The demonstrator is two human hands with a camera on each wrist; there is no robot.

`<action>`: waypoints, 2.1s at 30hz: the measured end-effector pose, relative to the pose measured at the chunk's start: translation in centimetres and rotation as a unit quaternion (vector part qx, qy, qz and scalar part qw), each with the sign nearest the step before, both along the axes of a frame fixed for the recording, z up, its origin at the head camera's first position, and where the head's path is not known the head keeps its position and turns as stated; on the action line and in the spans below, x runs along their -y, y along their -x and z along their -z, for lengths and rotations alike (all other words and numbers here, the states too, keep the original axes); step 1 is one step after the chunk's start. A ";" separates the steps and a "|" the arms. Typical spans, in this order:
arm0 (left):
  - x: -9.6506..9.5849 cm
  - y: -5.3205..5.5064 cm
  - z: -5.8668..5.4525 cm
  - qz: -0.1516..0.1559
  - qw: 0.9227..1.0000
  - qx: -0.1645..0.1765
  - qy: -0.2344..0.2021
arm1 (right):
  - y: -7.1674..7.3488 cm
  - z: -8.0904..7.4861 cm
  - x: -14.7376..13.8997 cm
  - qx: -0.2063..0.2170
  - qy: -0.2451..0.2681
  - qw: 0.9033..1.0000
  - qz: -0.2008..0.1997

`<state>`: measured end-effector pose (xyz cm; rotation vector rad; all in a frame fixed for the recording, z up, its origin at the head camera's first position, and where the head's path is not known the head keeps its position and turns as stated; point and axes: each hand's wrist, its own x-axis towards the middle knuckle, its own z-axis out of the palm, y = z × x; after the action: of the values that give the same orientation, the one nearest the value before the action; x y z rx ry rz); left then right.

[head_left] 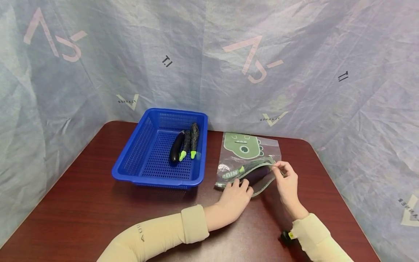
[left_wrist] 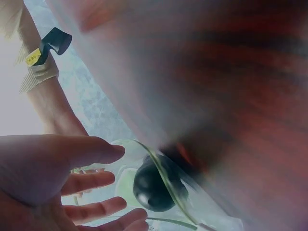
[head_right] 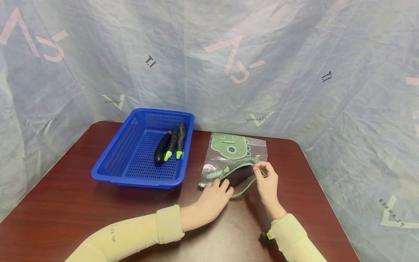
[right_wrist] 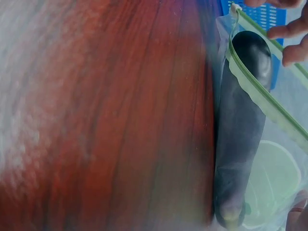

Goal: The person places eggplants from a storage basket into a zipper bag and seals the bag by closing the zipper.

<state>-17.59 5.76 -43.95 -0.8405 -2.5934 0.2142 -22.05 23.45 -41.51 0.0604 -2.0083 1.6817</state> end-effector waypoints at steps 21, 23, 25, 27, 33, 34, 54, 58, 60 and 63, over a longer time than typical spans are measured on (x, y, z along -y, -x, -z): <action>-0.2 -0.1 0.7 0.000 0.999 0.002 0.034 | 0.0 0.0 0.2 -0.007 0.019 1.000 -0.010; -0.4 0.0 0.7 -0.001 0.999 0.003 0.037 | 0.1 0.0 0.2 -0.005 0.016 1.000 -0.007; -0.6 0.0 0.8 -0.001 0.999 -0.002 0.037 | 0.0 -0.1 0.2 -0.004 0.015 1.000 -0.006; -0.8 0.0 0.8 -0.001 0.999 -0.006 0.037 | 0.0 -0.1 0.2 -0.002 0.010 1.000 -0.004; -1.3 0.2 0.8 -0.002 0.999 -0.004 0.039 | 0.0 -0.1 0.2 -0.003 0.000 1.000 -0.005; -1.4 0.2 0.8 -0.001 0.999 -0.004 0.038 | 0.0 -0.1 0.2 -0.005 -0.003 1.000 -0.006; -2.7 1.5 -0.1 -0.002 0.998 0.041 0.039 | 0.7 0.8 -0.4 -0.011 0.029 0.999 -0.023; -3.1 1.6 -0.3 -0.002 0.997 0.060 0.038 | 1.4 1.8 -0.9 -0.009 0.027 1.000 -0.012; -3.2 1.7 -0.4 -0.002 0.997 0.072 0.036 | 1.5 1.9 -0.9 -0.010 0.027 1.000 -0.009; -3.3 1.8 -0.5 -0.001 0.996 0.086 0.037 | 1.5 1.8 -0.8 -0.011 0.027 1.000 -0.008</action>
<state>-19.44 9.07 -43.45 -0.9200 -2.7614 0.2503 -23.50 24.30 -43.26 0.0760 -1.9509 1.7379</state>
